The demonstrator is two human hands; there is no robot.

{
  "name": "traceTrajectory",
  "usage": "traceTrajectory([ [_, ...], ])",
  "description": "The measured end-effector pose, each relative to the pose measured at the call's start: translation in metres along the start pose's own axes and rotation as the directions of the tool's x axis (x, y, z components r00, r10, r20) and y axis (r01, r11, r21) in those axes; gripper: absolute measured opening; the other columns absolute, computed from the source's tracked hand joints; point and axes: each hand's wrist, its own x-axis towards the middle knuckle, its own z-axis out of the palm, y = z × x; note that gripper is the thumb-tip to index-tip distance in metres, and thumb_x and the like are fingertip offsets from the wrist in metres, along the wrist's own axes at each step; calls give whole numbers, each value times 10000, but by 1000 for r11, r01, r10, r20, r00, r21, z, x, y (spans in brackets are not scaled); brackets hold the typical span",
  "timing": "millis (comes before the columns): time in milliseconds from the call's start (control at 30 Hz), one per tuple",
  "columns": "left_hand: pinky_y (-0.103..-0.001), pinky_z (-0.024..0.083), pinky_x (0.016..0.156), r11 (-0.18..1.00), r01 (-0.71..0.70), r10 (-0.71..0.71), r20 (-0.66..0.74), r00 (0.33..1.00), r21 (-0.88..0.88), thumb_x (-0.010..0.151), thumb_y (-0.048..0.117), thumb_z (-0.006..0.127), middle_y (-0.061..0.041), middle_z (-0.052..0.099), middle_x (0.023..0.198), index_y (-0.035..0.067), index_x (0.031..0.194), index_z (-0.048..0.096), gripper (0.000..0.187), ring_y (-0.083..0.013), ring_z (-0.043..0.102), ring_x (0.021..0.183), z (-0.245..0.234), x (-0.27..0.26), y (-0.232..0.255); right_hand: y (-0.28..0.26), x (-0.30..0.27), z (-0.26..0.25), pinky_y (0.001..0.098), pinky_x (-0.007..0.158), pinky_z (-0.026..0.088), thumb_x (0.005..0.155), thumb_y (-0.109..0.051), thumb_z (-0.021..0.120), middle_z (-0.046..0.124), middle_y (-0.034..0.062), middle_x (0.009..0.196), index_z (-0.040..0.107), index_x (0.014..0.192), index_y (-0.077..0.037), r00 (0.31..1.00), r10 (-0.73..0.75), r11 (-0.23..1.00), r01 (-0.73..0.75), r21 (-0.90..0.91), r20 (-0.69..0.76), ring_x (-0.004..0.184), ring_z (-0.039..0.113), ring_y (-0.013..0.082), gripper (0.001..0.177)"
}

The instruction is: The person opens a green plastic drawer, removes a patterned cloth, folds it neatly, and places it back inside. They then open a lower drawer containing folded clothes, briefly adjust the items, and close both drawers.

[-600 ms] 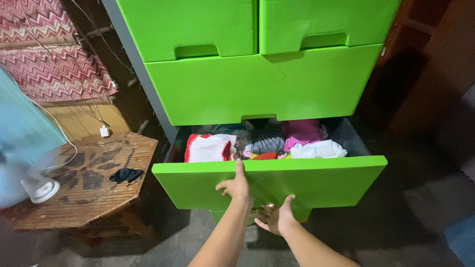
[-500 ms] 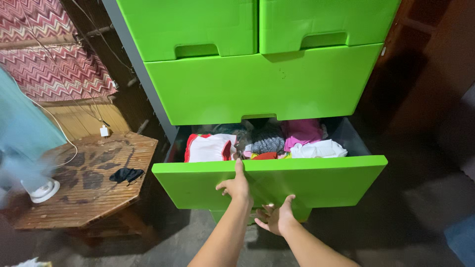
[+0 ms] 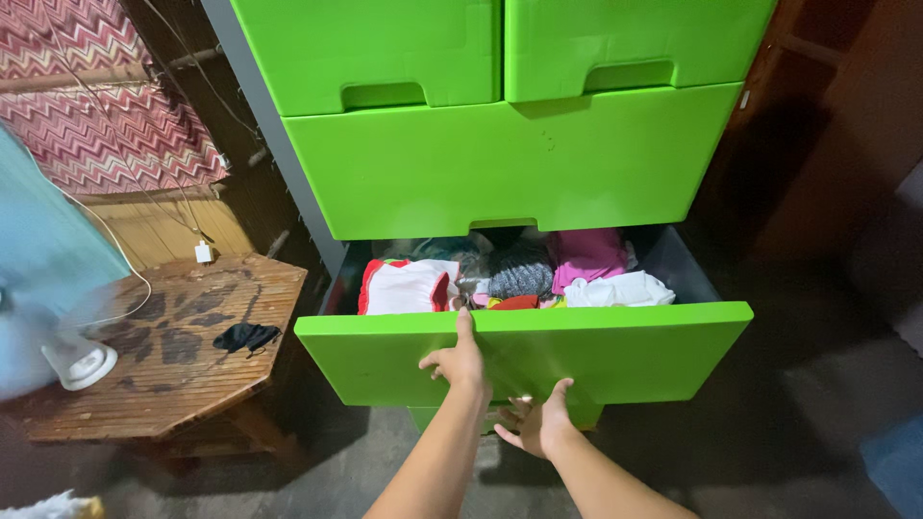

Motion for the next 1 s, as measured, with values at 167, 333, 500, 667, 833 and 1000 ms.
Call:
traceTrajectory([
  [167, -492, 149, 1268, 1000, -5, 5, 7, 1000, -2, 728, 667, 811, -426, -96, 1619, -80, 1521, -290, 1549, -449, -40, 1584, -2, 0, -1, 2, -3, -1, 563, 1185, 325, 828, -948, 7, 483, 102, 1524, 360, 1581, -140, 1000, 2, 1000, -2, -18, -6, 1375, 473, 312, 1159],
  [333, -467, 194, 1264, 1000, -5, 5, -5, 1000, -3, 721, 661, 807, -434, -118, 1618, -85, 1522, -275, 1539, -453, 22, 1578, -5, -3, -1, 5, -4, -2, 554, 1199, 322, 823, -943, 24, 485, 87, 1523, 396, 1567, -140, 1000, 0, 1000, 0, -19, -3, 1399, 442, 304, 1156],
  [500, -474, 163, 1264, 1000, -17, 17, 2, 1000, 21, 739, 655, 804, -432, -101, 1615, -104, 1519, -267, 1527, -464, 1, 1581, -6, -3, -1, 5, 0, -4, 552, 1181, 336, 825, -931, -9, 513, 124, 1499, 438, 1537, -127, 1000, -9, 999, 9, -35, -1, 1385, 467, 324, 1163],
  [667, -463, 162, 1271, 996, -48, 47, 8, 999, 79, 734, 678, 795, -466, -19, 1600, -154, 1507, -234, 1533, -475, 30, 1572, -10, -4, -2, 6, 17, -12, 555, 1152, 371, 857, -938, 23, 568, 141, 1400, 410, 1502, -75, 999, -20, 999, 19, -29, -35, 1357, 509, 331, 1144],
  [833, -465, 168, 1267, 992, -44, 44, 5, 999, 120, 729, 684, 794, -463, 43, 1600, -177, 1507, -193, 1523, -476, 56, 1570, -13, -9, 4, 3, 40, -19, 537, 1091, 414, 883, -902, 56, 636, 88, 1271, 487, 1392, -118, 991, -48, 994, 35, -103, -121, 1209, 612, 319, 1029],
  [1000, -458, 180, 1270, 986, -45, 43, 11, 999, 160, 724, 713, 773, -474, 66, 1596, -194, 1508, -190, 1538, -487, 122, 1555, -14, -13, 7, 5, 53, -33, 511, 889, 539, 935, -861, 131, 699, 126, 1184, 538, 1403, -61, 958, -147, 961, 80, -263, -246, 1068, 684, 324, 1012],
])
